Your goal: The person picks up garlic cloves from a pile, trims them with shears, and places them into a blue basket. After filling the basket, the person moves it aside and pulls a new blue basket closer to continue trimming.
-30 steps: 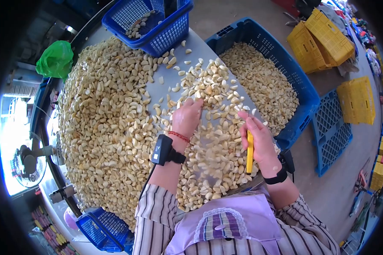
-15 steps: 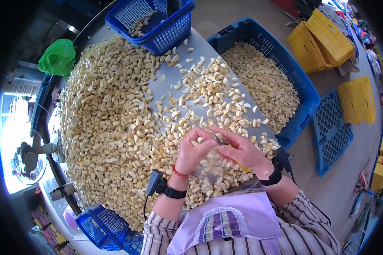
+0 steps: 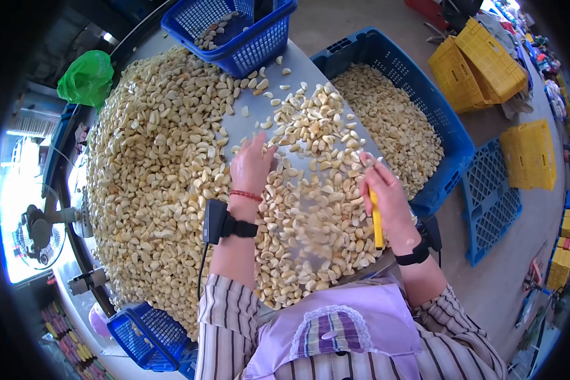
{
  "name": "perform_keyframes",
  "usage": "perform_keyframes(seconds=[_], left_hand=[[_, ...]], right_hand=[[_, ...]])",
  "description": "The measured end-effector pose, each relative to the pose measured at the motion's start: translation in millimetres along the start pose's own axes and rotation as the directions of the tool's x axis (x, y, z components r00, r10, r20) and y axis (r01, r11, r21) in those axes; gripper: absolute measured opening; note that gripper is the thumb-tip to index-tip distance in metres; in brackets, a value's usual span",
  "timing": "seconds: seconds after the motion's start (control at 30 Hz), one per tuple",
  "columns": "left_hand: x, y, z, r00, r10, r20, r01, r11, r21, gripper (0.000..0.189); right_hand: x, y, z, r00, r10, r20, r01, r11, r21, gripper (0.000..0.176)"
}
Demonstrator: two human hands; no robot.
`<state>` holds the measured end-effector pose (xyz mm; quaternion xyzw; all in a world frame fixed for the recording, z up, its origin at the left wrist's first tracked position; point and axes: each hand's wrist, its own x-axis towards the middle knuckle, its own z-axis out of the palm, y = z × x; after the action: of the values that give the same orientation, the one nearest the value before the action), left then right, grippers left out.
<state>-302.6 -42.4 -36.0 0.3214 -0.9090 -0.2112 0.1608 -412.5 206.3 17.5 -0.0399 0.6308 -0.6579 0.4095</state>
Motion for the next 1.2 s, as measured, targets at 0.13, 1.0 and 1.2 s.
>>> perform_keyframes(seconds=[0.13, 1.0, 1.2], left_hand=[[-12.0, 6.8, -8.3, 0.953, 0.135, 0.269, -0.071, 0.969, -0.237, 0.035], [-166.1, -33.2, -83.1, 0.881, -0.278, 0.383, 0.223, -0.47, -0.854, 0.027], [-163.4, 12.3, -53.2, 0.992, -0.119, 0.047, 0.123, 0.799, -0.589, 0.014]], right_hand=[[5.2, -10.8, -20.3, 0.993, 0.014, -0.118, -0.013, 1.0, 0.003, 0.049], [52.4, 5.4, -36.8, 0.814, -0.351, 0.463, 0.35, -0.34, -0.873, 0.035], [85.0, -13.3, -112.6, 0.524, -0.69, 0.498, 0.273, -0.418, -0.866, 0.041]])
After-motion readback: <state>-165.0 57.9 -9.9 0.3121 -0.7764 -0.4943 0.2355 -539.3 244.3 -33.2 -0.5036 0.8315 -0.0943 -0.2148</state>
